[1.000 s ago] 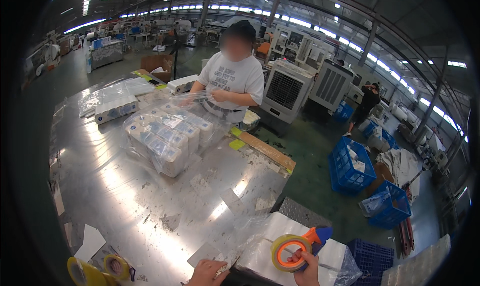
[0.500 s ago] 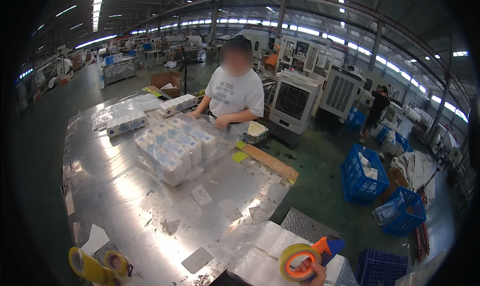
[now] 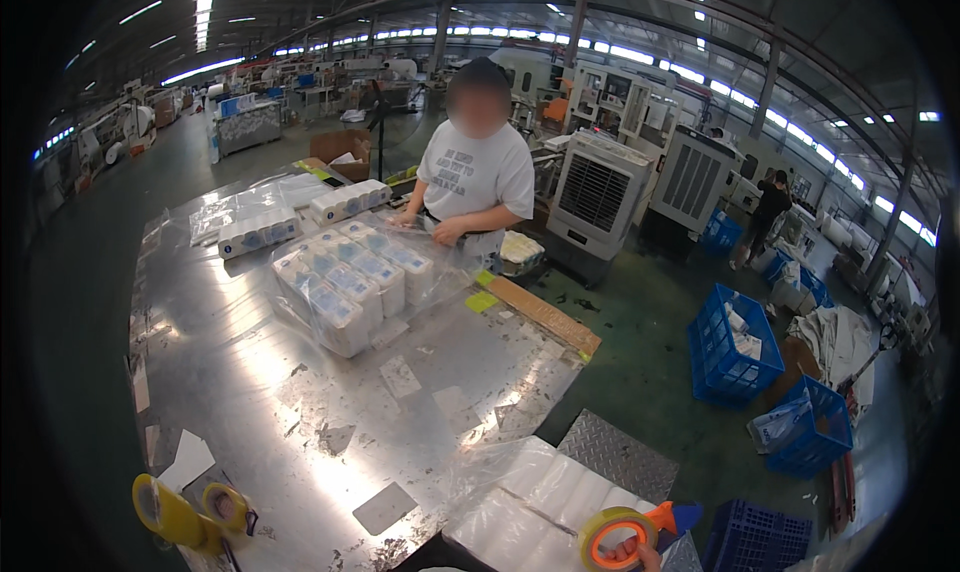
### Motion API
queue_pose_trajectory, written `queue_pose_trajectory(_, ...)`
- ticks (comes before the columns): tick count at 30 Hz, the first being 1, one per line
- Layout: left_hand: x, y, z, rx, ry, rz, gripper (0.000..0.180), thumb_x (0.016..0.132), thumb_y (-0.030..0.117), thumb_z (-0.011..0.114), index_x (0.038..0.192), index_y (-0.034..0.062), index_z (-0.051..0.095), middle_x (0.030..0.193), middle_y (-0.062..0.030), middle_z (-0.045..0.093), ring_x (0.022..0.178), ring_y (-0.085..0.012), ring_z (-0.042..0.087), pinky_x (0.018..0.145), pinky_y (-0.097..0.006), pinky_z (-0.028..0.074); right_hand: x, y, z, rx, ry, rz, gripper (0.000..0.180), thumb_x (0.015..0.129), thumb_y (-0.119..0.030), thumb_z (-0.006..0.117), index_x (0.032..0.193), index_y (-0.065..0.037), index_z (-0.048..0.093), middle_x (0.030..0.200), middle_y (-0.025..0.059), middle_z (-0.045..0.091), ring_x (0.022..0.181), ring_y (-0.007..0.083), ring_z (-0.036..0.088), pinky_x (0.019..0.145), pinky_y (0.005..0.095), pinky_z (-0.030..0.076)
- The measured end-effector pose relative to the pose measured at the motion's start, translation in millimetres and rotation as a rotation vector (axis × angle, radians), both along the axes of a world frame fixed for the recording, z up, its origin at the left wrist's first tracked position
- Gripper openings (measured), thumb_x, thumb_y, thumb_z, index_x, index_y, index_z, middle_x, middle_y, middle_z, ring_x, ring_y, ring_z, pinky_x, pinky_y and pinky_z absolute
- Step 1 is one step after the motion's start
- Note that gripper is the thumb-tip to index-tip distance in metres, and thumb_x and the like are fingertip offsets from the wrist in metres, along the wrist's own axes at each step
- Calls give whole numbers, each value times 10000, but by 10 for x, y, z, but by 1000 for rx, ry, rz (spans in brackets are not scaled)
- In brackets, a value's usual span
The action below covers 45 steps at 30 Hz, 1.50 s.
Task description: The person places paper rolls into a large plastic bag, flattens the bag by hand, and applies tape using a tape dispenser to seal it.
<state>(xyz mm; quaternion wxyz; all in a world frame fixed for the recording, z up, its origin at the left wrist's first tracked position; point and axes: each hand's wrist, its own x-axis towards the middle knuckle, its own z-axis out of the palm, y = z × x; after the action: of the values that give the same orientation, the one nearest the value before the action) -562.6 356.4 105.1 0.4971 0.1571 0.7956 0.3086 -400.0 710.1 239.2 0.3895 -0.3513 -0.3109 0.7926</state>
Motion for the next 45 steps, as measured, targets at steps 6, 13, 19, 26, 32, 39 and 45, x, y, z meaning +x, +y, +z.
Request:
queue_pose_trajectory(6,-110,141,73,23,-19,11,410,802,229,494,1177,67,457,1208,-167,419,1133,-303,338,950,-383,288,226,-215,-64,-36,-31,-177,361,794,-118,527,1149,-59,493,841,29,501,729,141,490,639,296,448)
queue_pose_trajectory(13,-279,108,5,28,-44,18,373,784,214,512,1115,43,500,1132,-177,469,1061,-293,400,902,-381,329,359,-620,29,-81,-81,-278,371,824,-141,513,1184,-63,476,841,27,511,750,134,495,676,299,444)
queue_pose_trajectory(19,-402,7,-25,24,-68,25,344,769,202,527,1062,22,538,1067,-185,513,999,-285,453,860,-379,363,721,-684,-637,-74,-62,-203,338,830,-174,523,1145,-56,502,946,59,559,877,180,539,791,369,465)
queue_pose_trajectory(26,-475,-64,-58,22,-78,-7,315,751,187,545,1001,-2,581,991,-194,563,927,-276,516,812,-376,404,588,-1052,-335,-55,-131,-286,335,829,-188,523,1134,-51,508,979,65,565,853,203,562,801,379,474)
queue_pose_trajectory(32,-513,-51,-58,24,-78,-44,296,736,175,560,948,-23,618,926,-202,607,865,-267,569,771,-374,439,872,-1170,-476,-46,-70,-230,368,830,-172,520,1172,-39,488,1083,108,558,975,242,558,852,397,475)
queue_pose_trajectory(39,-698,59,-420,40,-75,-261,311,734,199,567,972,5,611,887,-175,623,851,-267,587,789,-367,447,794,-1299,-300,-18,-43,-310,286,835,-116,513,1109,-31,514,969,87,578,872,193,569,777,354,499)
queue_pose_trajectory(45,-768,370,-228,294,-272,-516,304,777,214,573,1018,31,547,847,-60,592,789,-150,531,729,-298,428,724,-1357,-259,5,-41,-329,353,832,-31,484,1183,-45,444,1008,97,553,873,192,568,746,359,516)
